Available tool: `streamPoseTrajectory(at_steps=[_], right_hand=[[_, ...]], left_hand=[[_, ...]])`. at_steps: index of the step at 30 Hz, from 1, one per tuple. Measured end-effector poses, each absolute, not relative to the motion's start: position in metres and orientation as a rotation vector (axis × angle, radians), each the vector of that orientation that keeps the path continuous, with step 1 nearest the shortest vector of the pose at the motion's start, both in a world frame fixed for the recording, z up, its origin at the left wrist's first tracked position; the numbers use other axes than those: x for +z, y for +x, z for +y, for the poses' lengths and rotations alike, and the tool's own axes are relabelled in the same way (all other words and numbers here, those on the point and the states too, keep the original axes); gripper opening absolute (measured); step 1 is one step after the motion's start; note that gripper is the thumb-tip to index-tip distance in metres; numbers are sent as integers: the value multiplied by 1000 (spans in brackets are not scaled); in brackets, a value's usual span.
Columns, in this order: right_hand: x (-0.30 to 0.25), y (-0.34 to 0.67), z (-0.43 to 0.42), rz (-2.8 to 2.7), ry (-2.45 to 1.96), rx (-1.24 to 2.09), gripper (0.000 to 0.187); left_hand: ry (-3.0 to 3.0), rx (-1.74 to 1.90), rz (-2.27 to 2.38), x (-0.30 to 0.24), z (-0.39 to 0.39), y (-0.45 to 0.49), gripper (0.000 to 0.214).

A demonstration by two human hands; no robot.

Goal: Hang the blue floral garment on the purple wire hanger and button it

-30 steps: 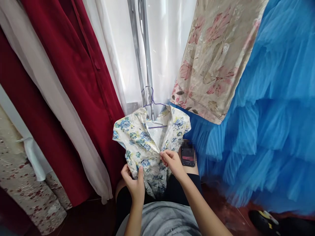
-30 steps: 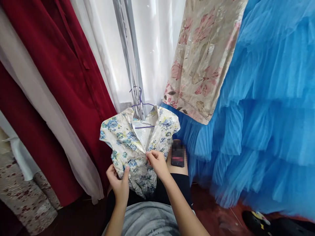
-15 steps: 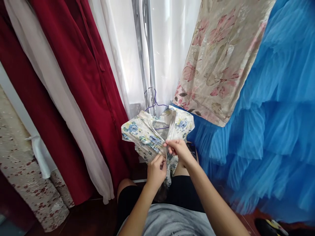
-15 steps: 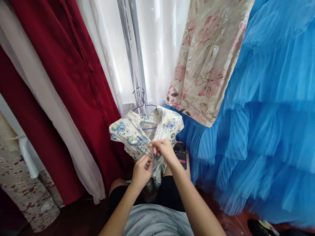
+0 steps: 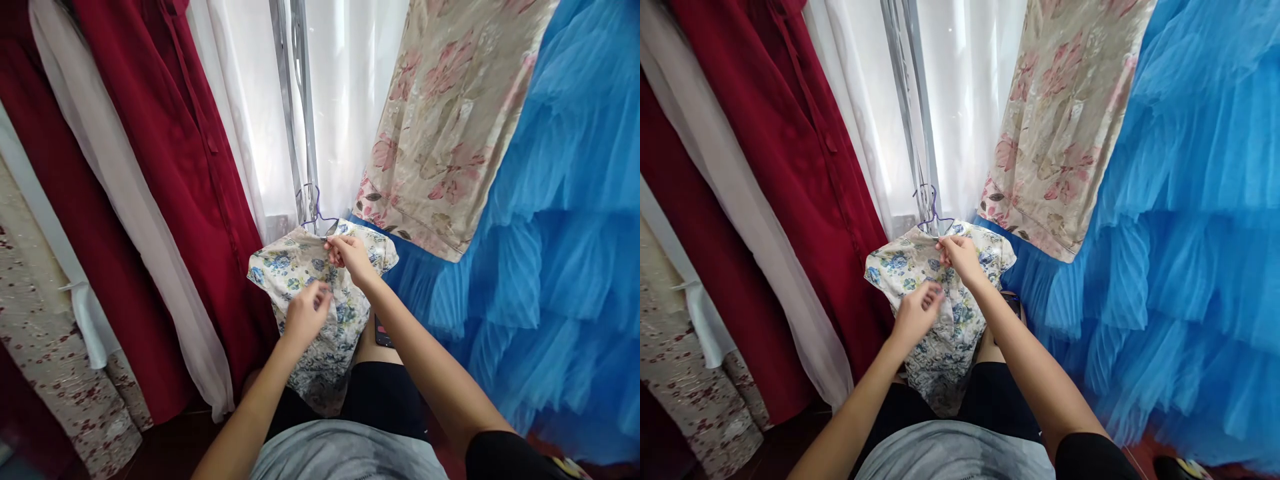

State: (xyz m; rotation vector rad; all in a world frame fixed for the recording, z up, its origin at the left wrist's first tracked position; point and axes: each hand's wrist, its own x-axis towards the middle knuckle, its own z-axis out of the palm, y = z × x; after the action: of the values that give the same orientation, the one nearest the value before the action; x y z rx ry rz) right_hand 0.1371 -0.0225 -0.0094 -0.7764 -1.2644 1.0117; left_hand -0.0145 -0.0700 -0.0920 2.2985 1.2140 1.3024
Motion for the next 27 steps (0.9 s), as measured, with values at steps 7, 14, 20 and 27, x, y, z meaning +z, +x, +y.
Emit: streamPoseTrajectory(at_steps=[7, 14, 20, 27], right_hand=[[-15, 142, -16, -1332, -735, 943, 27], [-71, 143, 5, -1366, -948, 788, 29], [-90, 140, -20, -1292, -894, 933, 27], [-139, 139, -52, -927, -872, 1072, 29]], left_hand=[[2546, 1641, 1059, -3, -17, -7, 14], [2203, 2083, 1089, 11, 6, -39, 18], [946, 2094, 1110, -38, 43, -116, 14], [564, 1806, 1144, -185, -7, -73, 15]])
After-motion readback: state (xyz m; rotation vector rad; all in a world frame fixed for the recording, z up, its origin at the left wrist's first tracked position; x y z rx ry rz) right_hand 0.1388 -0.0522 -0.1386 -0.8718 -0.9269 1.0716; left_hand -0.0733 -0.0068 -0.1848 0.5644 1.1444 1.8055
